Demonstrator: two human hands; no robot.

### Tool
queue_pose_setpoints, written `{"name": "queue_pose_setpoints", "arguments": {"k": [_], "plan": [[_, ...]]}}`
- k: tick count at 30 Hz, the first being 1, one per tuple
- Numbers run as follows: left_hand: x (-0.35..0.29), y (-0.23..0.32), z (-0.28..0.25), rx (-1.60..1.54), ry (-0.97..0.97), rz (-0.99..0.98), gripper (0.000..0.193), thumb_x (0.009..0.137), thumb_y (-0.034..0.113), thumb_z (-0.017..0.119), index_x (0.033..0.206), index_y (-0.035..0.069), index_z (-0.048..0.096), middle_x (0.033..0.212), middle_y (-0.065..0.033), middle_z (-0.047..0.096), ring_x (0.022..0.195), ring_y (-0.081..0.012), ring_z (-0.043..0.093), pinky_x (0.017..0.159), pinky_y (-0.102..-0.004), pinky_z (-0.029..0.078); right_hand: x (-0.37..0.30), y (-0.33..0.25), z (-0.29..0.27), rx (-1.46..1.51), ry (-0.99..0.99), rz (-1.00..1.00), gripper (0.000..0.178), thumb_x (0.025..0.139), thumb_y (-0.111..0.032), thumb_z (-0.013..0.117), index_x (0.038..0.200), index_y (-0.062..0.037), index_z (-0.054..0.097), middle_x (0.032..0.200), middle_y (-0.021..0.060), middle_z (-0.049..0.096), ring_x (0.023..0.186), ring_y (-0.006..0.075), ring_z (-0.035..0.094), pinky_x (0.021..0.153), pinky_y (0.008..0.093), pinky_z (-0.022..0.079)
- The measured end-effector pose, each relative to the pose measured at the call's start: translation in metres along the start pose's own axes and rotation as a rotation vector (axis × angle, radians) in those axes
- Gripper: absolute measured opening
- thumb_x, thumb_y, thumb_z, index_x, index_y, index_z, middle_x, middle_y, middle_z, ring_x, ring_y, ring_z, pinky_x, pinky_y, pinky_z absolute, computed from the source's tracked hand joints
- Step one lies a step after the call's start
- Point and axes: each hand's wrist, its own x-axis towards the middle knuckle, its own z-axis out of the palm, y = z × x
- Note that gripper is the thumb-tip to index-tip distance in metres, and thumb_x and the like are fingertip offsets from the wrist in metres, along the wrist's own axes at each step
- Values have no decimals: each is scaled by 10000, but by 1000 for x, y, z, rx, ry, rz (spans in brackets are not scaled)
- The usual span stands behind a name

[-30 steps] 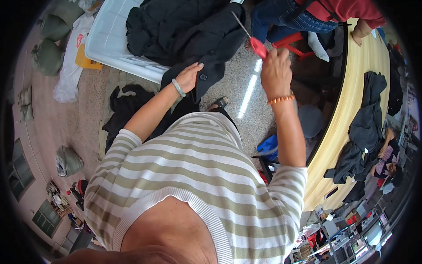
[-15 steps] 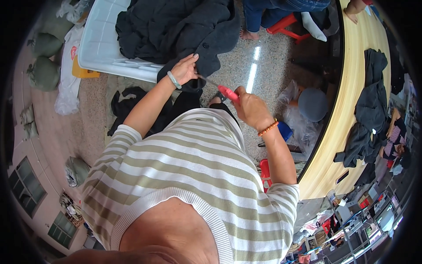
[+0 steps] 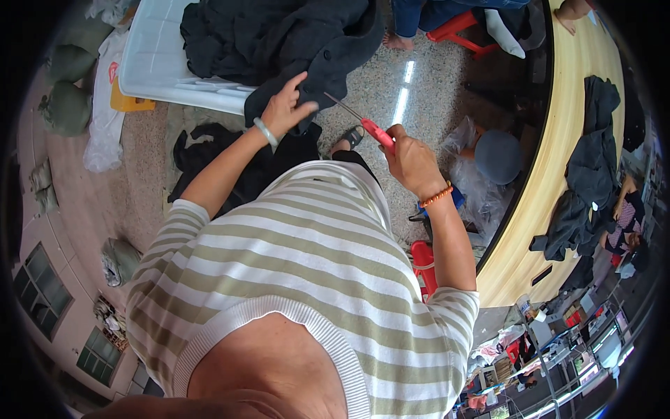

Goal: Inspecting black fabric garments and trimming loose threads with scissors.

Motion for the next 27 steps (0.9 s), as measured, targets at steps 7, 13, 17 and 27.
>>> {"name": "queue_pose_setpoints", "arguments": {"k": [7, 13, 17, 27], "plan": [[-59, -23, 7, 1004, -100, 561, 635, 861, 139, 573, 1462, 70, 379, 1118, -69, 600, 1105, -190, 531, 913, -344, 365, -17, -2, 27, 7, -60, 12, 233, 907, -174, 588, 1104, -62, 533, 798, 227, 675, 762, 419, 668, 691, 505, 527], [-65, -67, 4, 1354, -131, 698, 451, 884, 175, 506, 1321, 69, 543, 1416, -88, 477, 1292, -190, 407, 1040, -415, 315, -20, -3, 30, 0, -89, 27, 230, 911, -187, 589, 1099, -66, 535, 807, 226, 678, 766, 413, 671, 693, 502, 528], [-52, -92, -16, 1568, 48, 1000, 491, 907, 233, 466, 1376, 100, 521, 1546, -39, 347, 1414, -174, 283, 1185, -493, 134, -26, 3, 28, 0, -75, 39, 235, 913, -190, 590, 1106, -66, 535, 816, 223, 681, 770, 415, 671, 692, 497, 530], [-29, -56, -59, 1366, -469, 1006, 497, 870, 206, 553, 1342, 52, 543, 1547, -54, 344, 1478, -268, 202, 1209, -519, 115, -39, 12, 38, 40, -23, 36, 223, 918, -186, 587, 1104, -68, 547, 830, 215, 684, 780, 414, 670, 700, 500, 527]]}}
